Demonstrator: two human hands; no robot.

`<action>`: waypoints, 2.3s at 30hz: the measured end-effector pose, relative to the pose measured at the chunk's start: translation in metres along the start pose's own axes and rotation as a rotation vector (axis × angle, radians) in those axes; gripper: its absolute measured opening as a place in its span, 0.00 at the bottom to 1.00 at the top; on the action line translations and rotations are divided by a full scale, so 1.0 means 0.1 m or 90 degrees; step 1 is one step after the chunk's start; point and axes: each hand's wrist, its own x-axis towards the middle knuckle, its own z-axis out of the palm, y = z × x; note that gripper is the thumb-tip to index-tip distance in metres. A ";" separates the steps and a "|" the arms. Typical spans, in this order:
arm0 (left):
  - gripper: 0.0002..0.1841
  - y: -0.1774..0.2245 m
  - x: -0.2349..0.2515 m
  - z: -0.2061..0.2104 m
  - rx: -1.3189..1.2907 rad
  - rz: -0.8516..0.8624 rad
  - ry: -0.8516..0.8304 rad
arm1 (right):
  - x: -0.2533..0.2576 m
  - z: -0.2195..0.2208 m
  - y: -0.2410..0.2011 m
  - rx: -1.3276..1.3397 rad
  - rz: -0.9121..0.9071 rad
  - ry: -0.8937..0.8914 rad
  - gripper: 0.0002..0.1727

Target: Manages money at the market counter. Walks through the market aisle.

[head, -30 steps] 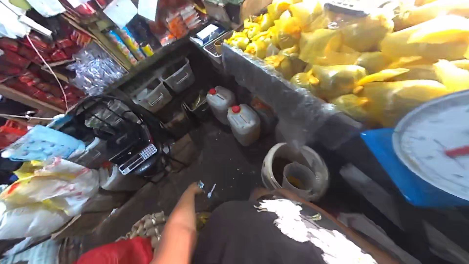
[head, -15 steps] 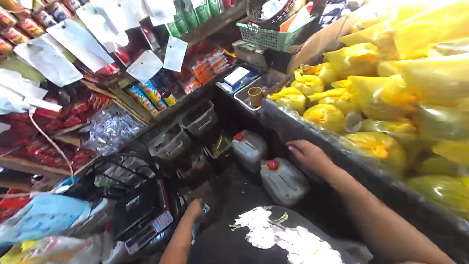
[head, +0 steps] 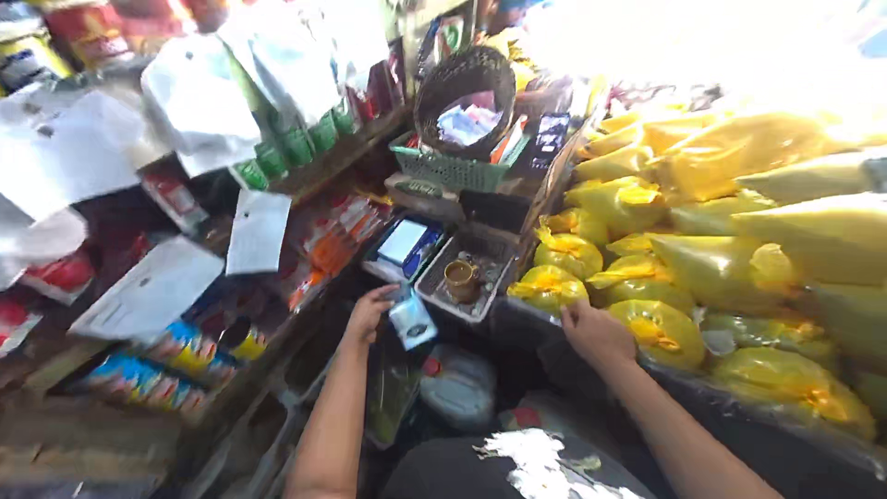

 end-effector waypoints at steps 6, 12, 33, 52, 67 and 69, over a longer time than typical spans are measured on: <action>0.20 1.42 1.60 0.44 -0.239 0.282 -0.040 | 0.02 0.11 -0.08 -0.015 0.075 0.081 0.26; 0.22 2.49 2.37 1.15 -0.155 0.412 -0.093 | 0.06 0.25 -0.08 -0.048 0.065 0.180 0.25; 0.19 2.55 3.44 1.88 0.808 0.563 -0.180 | 0.20 0.58 0.08 -0.150 -0.070 0.490 0.31; 0.14 1.39 1.00 1.46 -0.175 0.351 -0.157 | -0.09 -0.76 -0.50 0.405 -0.200 0.126 0.32; 0.26 0.85 -0.07 1.69 -0.303 0.009 -0.398 | -0.07 -0.68 -1.09 0.949 -0.186 0.101 0.18; 0.18 0.84 -0.05 1.69 -0.279 0.007 -0.342 | -0.08 -0.72 -1.01 0.880 -0.195 0.074 0.21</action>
